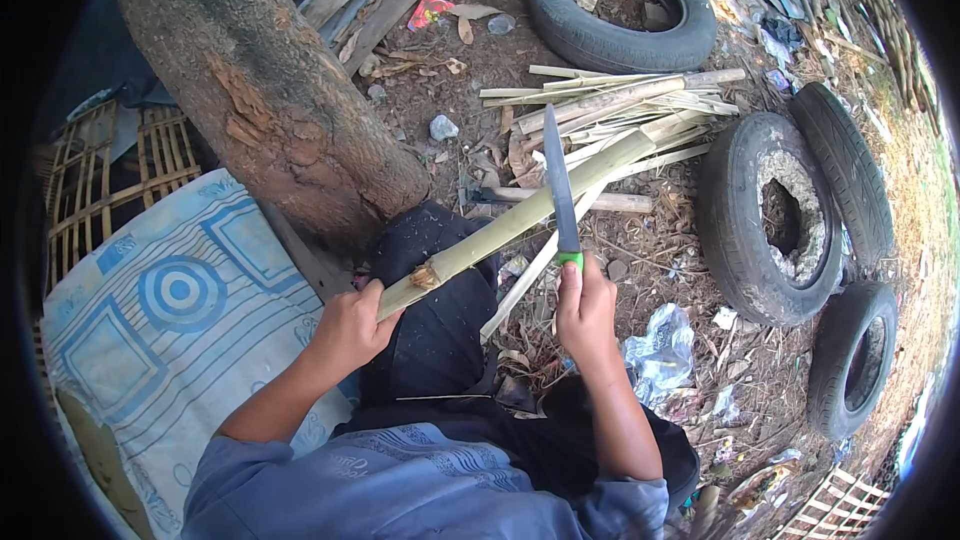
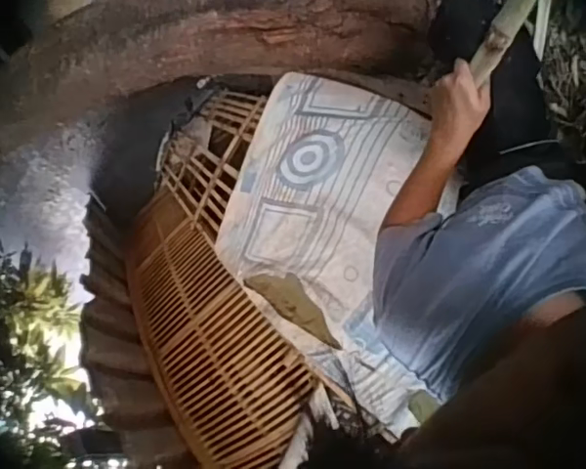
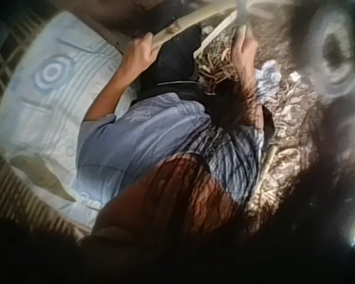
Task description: The person shaves and smooths a piece of bamboo using a knife. They hold the bamboo strip while scraping the blade along its length to remove outer layers and uneven surfaces.
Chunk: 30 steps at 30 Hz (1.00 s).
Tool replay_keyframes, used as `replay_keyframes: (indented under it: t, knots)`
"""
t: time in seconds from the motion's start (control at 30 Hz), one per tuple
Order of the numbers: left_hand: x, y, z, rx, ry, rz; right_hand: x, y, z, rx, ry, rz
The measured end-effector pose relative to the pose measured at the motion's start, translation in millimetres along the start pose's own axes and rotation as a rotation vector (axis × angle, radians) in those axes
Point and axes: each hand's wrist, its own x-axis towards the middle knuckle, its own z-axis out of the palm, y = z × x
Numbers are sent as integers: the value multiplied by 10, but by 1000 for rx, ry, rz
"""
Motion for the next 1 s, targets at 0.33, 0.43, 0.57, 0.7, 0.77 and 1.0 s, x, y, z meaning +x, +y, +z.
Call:
replay_keyframes:
  t: [0.33, 0.43, 0.57, 0.7, 0.77, 1.0]
  knots:
    - [6, -70, 28, 22, 20, 13, -192, 65, 281, 206, 38, -4]
    - [-3, -73, 41, 15, 16, 14, -281, 40, 508, 343, 82, 39]
    - [6, -65, 10, -13, -8, -5, -408, -39, 609, 220, -52, 19]
    - [31, -59, 6, -65, -1, -2, -309, -95, 565, 128, -70, -14]
    - [37, -78, -5, -77, -2, 7, -452, -92, 721, 115, -198, -145]
    - [102, -96, -93, -210, -89, -9, -282, -6, 613, 49, -137, -179]
